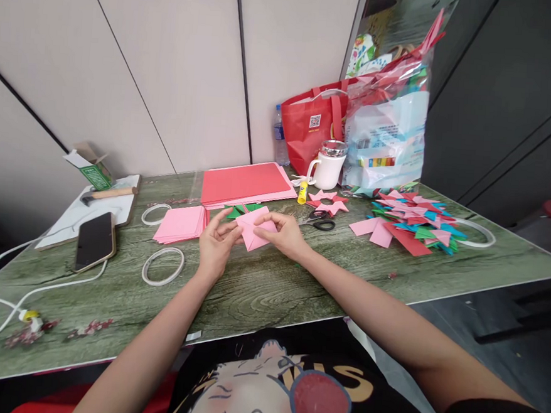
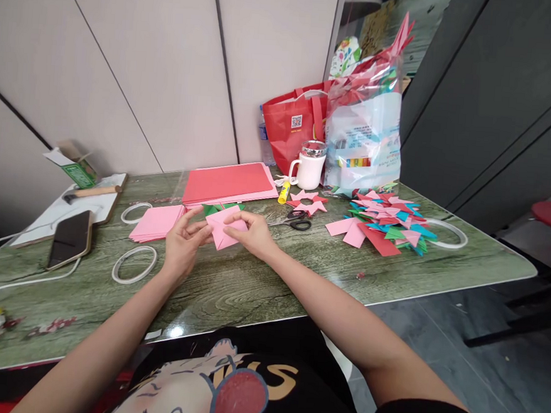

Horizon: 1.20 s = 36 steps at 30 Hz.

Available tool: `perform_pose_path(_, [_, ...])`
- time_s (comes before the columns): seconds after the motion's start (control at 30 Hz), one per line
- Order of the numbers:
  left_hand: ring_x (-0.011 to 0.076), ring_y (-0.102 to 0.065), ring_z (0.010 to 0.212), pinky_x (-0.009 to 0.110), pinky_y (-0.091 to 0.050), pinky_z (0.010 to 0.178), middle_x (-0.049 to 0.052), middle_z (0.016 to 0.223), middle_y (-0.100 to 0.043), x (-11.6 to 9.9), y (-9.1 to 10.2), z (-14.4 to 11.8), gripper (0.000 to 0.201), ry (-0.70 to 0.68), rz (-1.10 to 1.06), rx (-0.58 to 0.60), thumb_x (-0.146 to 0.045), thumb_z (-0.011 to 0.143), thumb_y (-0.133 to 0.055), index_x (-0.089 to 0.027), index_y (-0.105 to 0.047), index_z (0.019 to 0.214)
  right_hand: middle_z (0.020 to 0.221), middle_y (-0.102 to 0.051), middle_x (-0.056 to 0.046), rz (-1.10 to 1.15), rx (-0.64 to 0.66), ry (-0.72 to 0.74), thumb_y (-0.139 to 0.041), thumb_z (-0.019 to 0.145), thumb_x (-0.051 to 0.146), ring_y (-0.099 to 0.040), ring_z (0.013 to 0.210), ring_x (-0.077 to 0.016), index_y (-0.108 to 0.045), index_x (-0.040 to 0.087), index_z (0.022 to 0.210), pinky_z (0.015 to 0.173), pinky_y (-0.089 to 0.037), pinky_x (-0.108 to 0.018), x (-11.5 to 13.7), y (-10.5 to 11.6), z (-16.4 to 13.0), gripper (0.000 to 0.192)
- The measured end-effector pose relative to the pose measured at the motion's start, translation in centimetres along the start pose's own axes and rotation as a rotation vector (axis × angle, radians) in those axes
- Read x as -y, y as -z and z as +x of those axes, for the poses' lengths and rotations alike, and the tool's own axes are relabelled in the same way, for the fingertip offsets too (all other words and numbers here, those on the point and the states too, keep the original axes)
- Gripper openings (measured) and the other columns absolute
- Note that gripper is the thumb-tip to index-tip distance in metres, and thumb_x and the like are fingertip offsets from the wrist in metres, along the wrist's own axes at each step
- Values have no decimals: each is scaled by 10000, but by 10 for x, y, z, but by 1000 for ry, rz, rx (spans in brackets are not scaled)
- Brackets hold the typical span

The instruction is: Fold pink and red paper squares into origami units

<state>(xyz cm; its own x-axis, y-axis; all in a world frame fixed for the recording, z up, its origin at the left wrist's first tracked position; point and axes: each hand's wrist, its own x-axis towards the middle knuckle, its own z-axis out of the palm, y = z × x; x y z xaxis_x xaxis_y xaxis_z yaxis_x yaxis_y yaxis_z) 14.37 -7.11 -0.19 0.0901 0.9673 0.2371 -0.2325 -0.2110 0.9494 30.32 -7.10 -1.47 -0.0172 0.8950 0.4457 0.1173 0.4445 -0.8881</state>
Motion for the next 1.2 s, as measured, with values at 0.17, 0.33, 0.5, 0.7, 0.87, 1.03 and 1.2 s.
perform_pose_path(0.17, [184,-636,771,310,-544,683,60,894,-689,1,1,-1,401,-58,98,27,-281,597,-716,-165,-661,976,784,-676,-30,-16,18,68,-635,662,207,-609,752,-153,-670,158,740,737,-450,-274,2,1,-1,98])
perform_pose_path(0.33, [180,-640,718,318,-543,681,75,827,-703,1,3,1,287,20,59,12,-279,564,-740,-140,-707,812,830,-689,-39,3,47,64,-632,665,203,-628,797,-163,-685,168,776,770,-465,-286,1,2,0,128])
perform_pose_path(0.5, [136,-626,647,273,-539,647,64,773,-702,-1,5,1,388,107,-28,42,-253,543,-755,-141,-687,908,854,-692,-37,1,67,41,-634,664,208,-630,826,-170,-689,176,799,779,-467,-290,1,2,0,150])
perform_pose_path(0.7, [129,-625,591,294,-541,645,22,669,-685,-5,3,1,572,104,-71,46,-278,575,-737,-161,-586,1114,892,-684,-36,21,65,40,-640,662,212,-623,833,-168,-678,171,832,753,-463,-278,-1,2,0,179])
perform_pose_path(0.87, [114,-615,551,296,-548,641,-9,609,-675,-5,4,2,624,70,-47,21,-265,599,-723,-159,-526,1182,878,-685,-37,8,85,33,-639,658,211,-618,829,-168,-677,165,829,746,-455,-274,0,1,0,181])
perform_pose_path(1.03, [130,-627,591,289,-551,637,34,700,-696,-2,5,2,434,16,15,5,-299,610,-710,-138,-648,1009,854,-689,-42,1,112,35,-628,665,219,-621,818,-167,-684,163,806,753,-451,-277,1,2,0,161])
perform_pose_path(1.2, [148,-626,588,320,-552,614,35,701,-689,-5,4,1,525,72,69,85,-325,567,-732,-141,-628,1047,860,-689,-38,-16,99,24,-625,666,221,-622,810,-168,-686,171,807,744,-454,-280,-1,2,1,162])
